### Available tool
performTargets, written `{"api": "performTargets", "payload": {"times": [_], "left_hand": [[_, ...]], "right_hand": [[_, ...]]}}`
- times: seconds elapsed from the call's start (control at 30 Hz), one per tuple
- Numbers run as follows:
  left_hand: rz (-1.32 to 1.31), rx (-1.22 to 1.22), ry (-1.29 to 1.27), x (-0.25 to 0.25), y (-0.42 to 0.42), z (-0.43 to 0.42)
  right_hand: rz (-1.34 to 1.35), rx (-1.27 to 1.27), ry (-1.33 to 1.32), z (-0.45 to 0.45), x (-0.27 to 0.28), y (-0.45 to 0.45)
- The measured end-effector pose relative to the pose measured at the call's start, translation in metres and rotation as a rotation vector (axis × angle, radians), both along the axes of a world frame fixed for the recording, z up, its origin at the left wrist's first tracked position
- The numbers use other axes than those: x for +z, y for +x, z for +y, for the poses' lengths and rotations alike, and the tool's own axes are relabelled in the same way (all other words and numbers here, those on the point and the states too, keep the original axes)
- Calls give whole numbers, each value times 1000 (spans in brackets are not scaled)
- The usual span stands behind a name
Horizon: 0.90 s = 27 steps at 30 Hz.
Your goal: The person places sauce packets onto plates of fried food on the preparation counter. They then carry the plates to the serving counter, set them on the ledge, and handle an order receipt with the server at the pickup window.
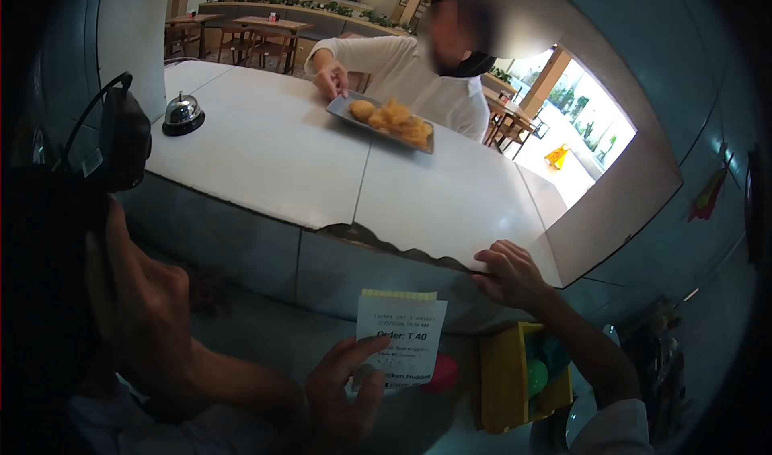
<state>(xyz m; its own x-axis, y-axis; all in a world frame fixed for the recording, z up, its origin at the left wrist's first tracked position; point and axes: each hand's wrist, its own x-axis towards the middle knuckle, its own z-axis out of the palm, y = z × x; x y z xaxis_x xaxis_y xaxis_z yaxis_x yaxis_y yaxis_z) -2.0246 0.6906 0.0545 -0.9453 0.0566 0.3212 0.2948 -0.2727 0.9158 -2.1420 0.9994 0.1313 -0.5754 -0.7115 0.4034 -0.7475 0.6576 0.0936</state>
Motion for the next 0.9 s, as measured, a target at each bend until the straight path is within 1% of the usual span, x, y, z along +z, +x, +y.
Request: {"api": "performTargets", "payload": {"times": [0.1,0.17,0.23,0.3,0.37,0.4,0.47,0.53,0.57,0.6,0.63,0.67,0.7,0.77,0.8,0.83,0.9], "left_hand": [[49,-38,-33,-4,6,14],[195,83,-163,-9,8,19],[298,153,-390,-17,4,13],[260,139,-162,-28,-11,18],[57,304,84,-19,-7,40],[54,319,42,-22,-7,45],[153,291,41,-31,-9,52],[187,234,-194,-42,-14,59],[146,171,-224,-46,-14,66],[105,106,-255,-49,-11,73],[146,62,-238,-39,-15,70],[187,22,-228,-35,-15,75],[217,48,-219,-31,-12,74],[191,-31,-263,-29,-9,70],[263,48,-298,-29,-12,68],[262,78,-295,-28,-13,63],[205,5,-257,-25,-15,53]], "right_hand": [[44,30,8,-3,1,-2],[45,53,-2,-3,1,-3],[109,45,9,2,-7,-6],[122,-7,-48,6,-12,-1],[144,-96,-104,7,-22,5],[131,-83,-145,9,-35,6],[169,-113,-152,16,-34,6],[228,-23,-146,22,-36,3],[262,17,-135,26,-36,1],[208,-13,-187,28,-35,4],[150,-46,-246,17,-26,5],[-33,-173,-365,20,-24,8],[-4,-146,-357,8,-15,11],[-385,-19,-617,-19,-6,15],[-529,-8,-447,-35,9,28],[-531,19,-432,-44,10,20],[-529,179,-616,-60,10,2]]}}
